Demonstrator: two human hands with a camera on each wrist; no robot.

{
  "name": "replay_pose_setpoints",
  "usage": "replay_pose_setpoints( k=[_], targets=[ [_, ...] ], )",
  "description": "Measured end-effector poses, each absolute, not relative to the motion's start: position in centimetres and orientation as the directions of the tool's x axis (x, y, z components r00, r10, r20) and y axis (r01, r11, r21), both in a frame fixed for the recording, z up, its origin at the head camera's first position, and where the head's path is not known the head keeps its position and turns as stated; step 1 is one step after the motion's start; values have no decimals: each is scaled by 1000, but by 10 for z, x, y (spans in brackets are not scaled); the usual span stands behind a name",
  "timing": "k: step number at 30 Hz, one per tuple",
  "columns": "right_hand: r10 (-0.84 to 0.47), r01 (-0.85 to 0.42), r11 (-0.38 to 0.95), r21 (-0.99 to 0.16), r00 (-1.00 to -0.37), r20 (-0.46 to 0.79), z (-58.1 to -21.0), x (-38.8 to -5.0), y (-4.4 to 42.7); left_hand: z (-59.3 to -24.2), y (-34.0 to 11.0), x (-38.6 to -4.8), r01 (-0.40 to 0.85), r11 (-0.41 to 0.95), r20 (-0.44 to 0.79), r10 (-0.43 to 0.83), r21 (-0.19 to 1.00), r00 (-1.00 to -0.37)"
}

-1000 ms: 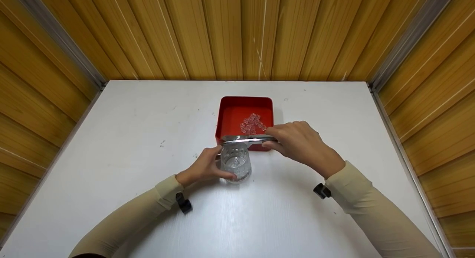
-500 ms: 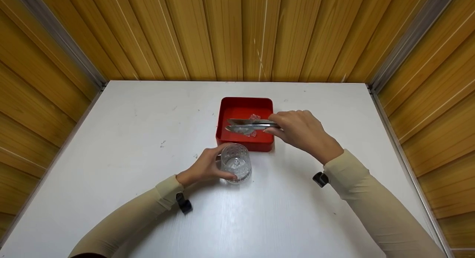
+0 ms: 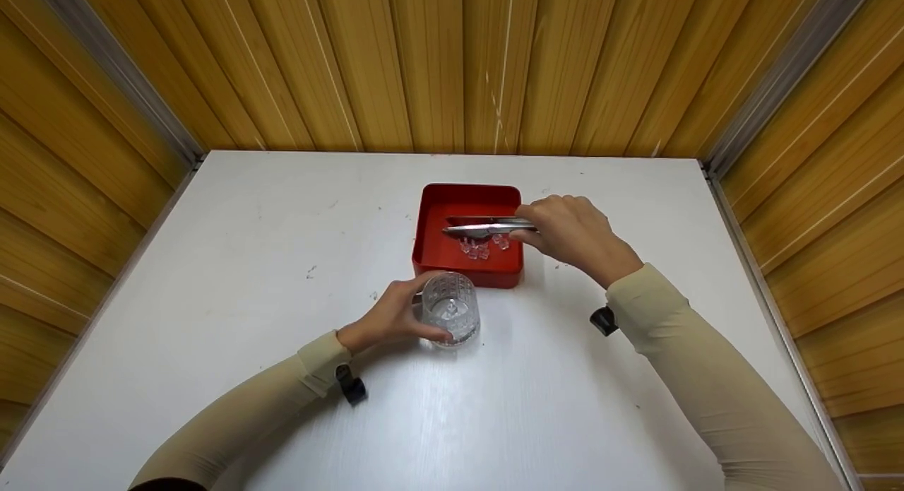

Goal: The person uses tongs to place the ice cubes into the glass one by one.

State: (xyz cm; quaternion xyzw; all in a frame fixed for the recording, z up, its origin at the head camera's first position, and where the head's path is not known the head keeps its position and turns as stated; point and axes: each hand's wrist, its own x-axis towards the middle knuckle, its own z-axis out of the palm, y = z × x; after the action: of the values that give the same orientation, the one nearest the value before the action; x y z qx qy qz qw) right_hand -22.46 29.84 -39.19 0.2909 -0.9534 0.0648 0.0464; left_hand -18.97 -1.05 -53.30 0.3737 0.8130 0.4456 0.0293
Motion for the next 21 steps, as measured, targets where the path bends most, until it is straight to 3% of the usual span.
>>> replay_pose_setpoints(
  k=[21],
  targets=[
    [-534,-528,845,-89,-840,-90,-382,-251,282,-534,-10,-190,551,309,263,635,775,-727]
  ],
)
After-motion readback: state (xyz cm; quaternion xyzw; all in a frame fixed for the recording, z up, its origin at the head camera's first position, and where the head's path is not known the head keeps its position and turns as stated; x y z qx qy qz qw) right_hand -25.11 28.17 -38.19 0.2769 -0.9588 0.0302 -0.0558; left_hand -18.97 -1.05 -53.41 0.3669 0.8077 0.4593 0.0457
